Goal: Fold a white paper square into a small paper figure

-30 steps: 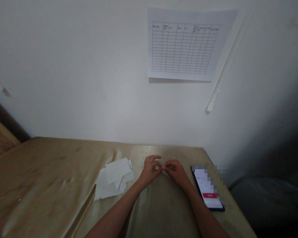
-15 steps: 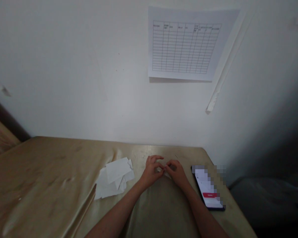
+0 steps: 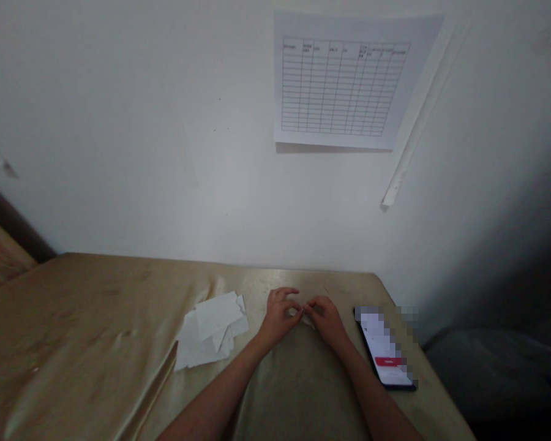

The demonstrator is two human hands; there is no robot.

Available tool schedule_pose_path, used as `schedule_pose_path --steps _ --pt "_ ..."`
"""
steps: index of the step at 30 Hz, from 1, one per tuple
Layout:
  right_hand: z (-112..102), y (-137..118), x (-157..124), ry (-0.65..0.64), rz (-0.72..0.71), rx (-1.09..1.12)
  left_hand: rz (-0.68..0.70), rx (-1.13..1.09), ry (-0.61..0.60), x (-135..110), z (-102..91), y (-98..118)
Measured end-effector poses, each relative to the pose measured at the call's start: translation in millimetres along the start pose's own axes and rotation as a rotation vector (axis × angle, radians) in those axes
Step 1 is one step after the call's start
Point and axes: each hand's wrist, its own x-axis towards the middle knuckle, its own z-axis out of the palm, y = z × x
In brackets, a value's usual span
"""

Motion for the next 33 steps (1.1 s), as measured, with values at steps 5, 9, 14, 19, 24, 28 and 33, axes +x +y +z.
schedule_pose_path --steps 5,9,14,19,24,28,33 --pt "1.4 0.4 -0.1 -0.015 -0.045 0.03 -0.042 0.023 0.064 0.8 -2.0 -1.8" --pt "3.8 2.6 0.1 -0.001 -0.052 0.017 -0.037 0.008 0.068 -0.3 -1.2 -3.0" --pt "3.4 1.9 -0.2 -0.006 -0.052 0.014 -0.033 0.013 0.051 -0.7 -0.6 -1.7" --pt "3.8 -0.6 -0.7 0.007 -0.069 0.0 -0.057 0.065 0.072 -0.7 -0.2 0.4" --pt "5.5 1.7 -0.4 0.015 -0.056 -0.026 -0.049 0.106 0.067 -1.9 0.8 2.7" --pt "5.1 3.9 -0.3 0.064 -0.046 -0.039 -0.03 0.092 0.058 -1.5 0.3 3.2" --pt "4.7 4.1 0.7 0.096 -0.061 -0.03 -0.01 0.085 0.058 -1.0 0.1 0.6"
